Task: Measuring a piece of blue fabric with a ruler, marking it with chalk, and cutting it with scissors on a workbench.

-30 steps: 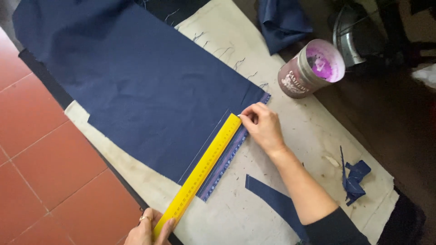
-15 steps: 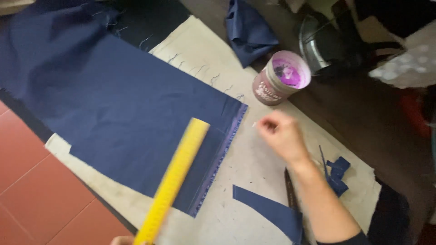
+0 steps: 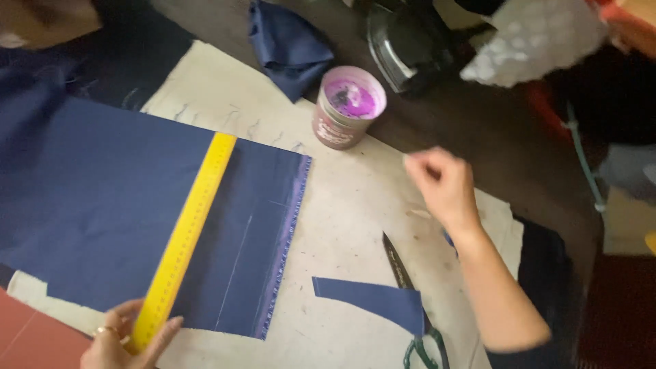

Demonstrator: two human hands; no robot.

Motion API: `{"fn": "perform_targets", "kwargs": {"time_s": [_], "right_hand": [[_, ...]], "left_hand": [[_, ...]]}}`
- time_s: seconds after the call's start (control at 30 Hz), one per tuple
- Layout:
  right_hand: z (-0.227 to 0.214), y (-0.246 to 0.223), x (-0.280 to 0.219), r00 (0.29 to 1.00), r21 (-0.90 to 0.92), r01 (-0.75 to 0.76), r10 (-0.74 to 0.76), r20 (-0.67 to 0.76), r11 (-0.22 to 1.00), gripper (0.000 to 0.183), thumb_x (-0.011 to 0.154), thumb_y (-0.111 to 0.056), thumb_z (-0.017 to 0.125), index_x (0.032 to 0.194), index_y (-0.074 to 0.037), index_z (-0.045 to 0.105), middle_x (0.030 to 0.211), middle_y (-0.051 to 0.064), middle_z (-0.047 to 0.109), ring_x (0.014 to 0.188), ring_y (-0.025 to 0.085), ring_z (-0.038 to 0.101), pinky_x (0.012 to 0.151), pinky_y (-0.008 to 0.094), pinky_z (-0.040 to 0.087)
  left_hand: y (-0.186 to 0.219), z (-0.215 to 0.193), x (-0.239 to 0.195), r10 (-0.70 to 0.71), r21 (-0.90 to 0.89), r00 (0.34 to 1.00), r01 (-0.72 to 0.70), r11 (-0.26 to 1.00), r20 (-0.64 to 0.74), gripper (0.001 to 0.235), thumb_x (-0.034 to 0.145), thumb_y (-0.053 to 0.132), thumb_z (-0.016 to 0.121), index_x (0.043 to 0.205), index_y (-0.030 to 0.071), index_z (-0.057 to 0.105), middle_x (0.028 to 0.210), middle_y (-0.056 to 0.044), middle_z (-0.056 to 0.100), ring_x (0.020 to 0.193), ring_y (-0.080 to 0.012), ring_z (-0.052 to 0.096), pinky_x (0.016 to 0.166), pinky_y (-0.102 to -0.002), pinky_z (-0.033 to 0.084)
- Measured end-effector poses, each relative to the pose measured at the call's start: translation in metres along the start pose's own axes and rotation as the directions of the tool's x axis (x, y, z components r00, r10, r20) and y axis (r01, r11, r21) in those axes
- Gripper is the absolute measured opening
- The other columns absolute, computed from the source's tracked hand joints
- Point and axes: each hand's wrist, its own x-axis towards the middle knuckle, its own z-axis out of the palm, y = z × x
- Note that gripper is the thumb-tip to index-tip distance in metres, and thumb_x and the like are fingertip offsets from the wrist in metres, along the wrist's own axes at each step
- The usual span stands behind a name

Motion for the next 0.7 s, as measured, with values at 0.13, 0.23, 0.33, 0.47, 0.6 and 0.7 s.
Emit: {"fn": "perform_targets", "kwargs": {"time_s": [0.13, 0.23, 0.33, 0.47, 0.6, 0.7], "right_hand": [[-0.028, 0.048, -0.126, 0.861, -0.134, -0.375, 0.398, 0.316, 0.917, 0.015, 0.086, -0.027, 0.063, 0.087, -0.013, 0.07, 0.083, 0.001, 0.071, 0.077, 0.014, 0.065, 0.072, 0.027, 0.05], [-0.041, 0.06, -0.22, 0.68, -0.295, -0.511, 0.589, 0.436, 0.808, 0.043, 0.072, -0.037, 0.08, 0.11, -0.023, 0.064, 0.093, -0.006, 0.065, 0.071, 0.006, 0.06, 0.069, 0.022, 0.05], [-0.047, 0.045, -0.26, 0.64, -0.414, -0.385, 0.562, 0.524, 0.825, 0.078, 0.072, -0.036, 0.085, 0.137, -0.03, 0.042, 0.108, -0.007, 0.047, 0.083, 0.009, 0.059, 0.074, 0.024, 0.049], [-0.04, 0.05, -0.274, 0.669, -0.408, -0.373, 0.546, 0.504, 0.833, 0.075, 0.074, -0.032, 0.078, 0.138, -0.028, 0.039, 0.122, -0.002, 0.044, 0.107, 0.016, 0.062, 0.083, 0.03, 0.053], [-0.036, 0.066, -0.287, 0.784, -0.375, -0.413, 0.534, 0.318, 0.83, 0.072, 0.059, -0.025, 0.08, 0.126, -0.026, 0.052, 0.116, -0.003, 0.057, 0.091, 0.014, 0.066, 0.082, 0.026, 0.051], [-0.044, 0.065, -0.286, 0.741, -0.453, -0.522, 0.647, 0.178, 0.723, 0.074, 0.058, -0.02, 0.076, 0.128, -0.03, 0.052, 0.114, -0.004, 0.064, 0.094, 0.014, 0.069, 0.083, 0.027, 0.052]], "left_hand": [[-0.024, -0.009, 0.077, 0.603, 0.085, 0.798, -0.6, 0.796, -0.011, 0.065, 0.071, 0.023, 0.08, 0.126, 0.0, 0.054, 0.103, -0.018, 0.069, 0.081, -0.0246, 0.067, 0.06, -0.036, 0.051], [0.042, -0.038, 0.046, 0.533, 0.428, 0.846, -0.486, 0.762, 0.012, 0.058, 0.08, 0.039, 0.073, 0.129, 0.01, 0.058, 0.117, -0.018, 0.069, 0.101, -0.0328, 0.067, 0.08, -0.049, 0.053], [0.07, -0.05, 0.071, 0.667, 0.505, 0.743, -0.593, 0.627, 0.046, 0.061, 0.079, 0.041, 0.072, 0.126, 0.004, 0.06, 0.114, -0.019, 0.069, 0.099, -0.0396, 0.067, 0.084, -0.051, 0.049], [0.115, -0.062, 0.108, 0.761, 0.575, 0.642, -0.657, 0.487, 0.089, 0.061, 0.078, 0.045, 0.072, 0.128, 0.013, 0.057, 0.109, -0.016, 0.069, 0.092, -0.044, 0.067, 0.072, -0.051, 0.048], [0.169, -0.074, 0.14, 0.818, 0.678, 0.547, -0.671, 0.3, 0.18, 0.059, 0.078, 0.046, 0.066, 0.129, 0.018, 0.056, 0.107, -0.017, 0.071, 0.094, -0.0445, 0.067, 0.076, -0.053, 0.05], [0.205, -0.081, 0.162, 0.825, 0.68, 0.515, -0.693, 0.24, 0.234, 0.055, 0.079, 0.045, 0.065, 0.126, 0.018, 0.057, 0.101, -0.02, 0.072, 0.092, -0.0462, 0.067, 0.074, -0.054, 0.05]]}}
